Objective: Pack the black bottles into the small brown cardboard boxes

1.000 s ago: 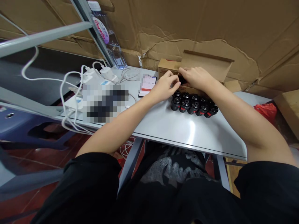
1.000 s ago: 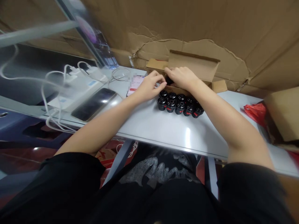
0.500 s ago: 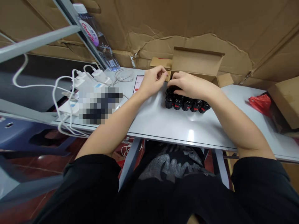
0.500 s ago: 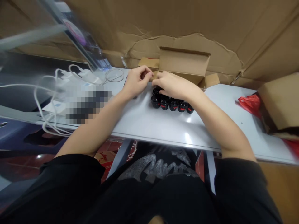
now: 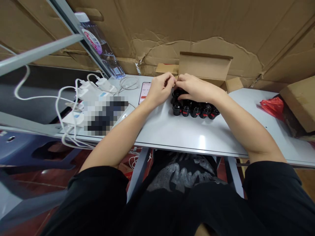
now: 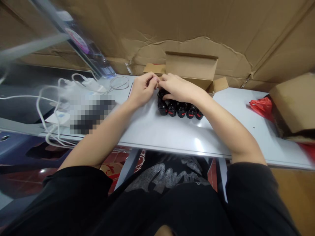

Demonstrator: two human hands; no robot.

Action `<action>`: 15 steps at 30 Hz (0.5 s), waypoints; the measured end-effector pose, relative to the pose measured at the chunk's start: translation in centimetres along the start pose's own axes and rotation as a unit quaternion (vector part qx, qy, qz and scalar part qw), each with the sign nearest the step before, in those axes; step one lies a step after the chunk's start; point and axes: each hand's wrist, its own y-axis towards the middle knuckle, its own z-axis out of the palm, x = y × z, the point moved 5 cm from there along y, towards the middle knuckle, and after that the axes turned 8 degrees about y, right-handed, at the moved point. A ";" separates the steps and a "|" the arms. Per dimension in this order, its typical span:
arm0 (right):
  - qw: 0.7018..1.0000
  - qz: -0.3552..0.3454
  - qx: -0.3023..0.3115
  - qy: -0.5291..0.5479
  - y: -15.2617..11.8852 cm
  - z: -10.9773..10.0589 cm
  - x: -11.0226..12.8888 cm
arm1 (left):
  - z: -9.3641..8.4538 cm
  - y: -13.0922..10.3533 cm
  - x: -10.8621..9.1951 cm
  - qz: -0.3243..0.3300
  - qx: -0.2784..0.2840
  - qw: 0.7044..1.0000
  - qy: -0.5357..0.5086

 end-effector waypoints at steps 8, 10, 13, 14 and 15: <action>0.981 0.112 -0.122 0.106 -1.1 -3.3 -1.0 | -0.7 -0.7 -2.3 0.082 0.029 0.996 0.030; 0.973 0.127 -0.147 0.122 -1.0 -3.2 -1.0 | -0.5 -0.8 -2.8 0.092 0.041 0.994 0.041; 0.964 0.142 -0.174 0.146 -0.7 -2.9 -0.6 | -0.3 -0.9 -3.1 0.079 0.055 0.994 0.042; 0.961 0.142 -0.178 0.155 -0.7 -2.9 -0.5 | -0.3 -1.0 -3.1 0.077 0.057 0.995 0.039; 0.960 0.141 -0.179 0.163 -0.8 -3.0 -0.4 | -0.4 -1.0 -3.2 0.078 0.055 0.995 0.037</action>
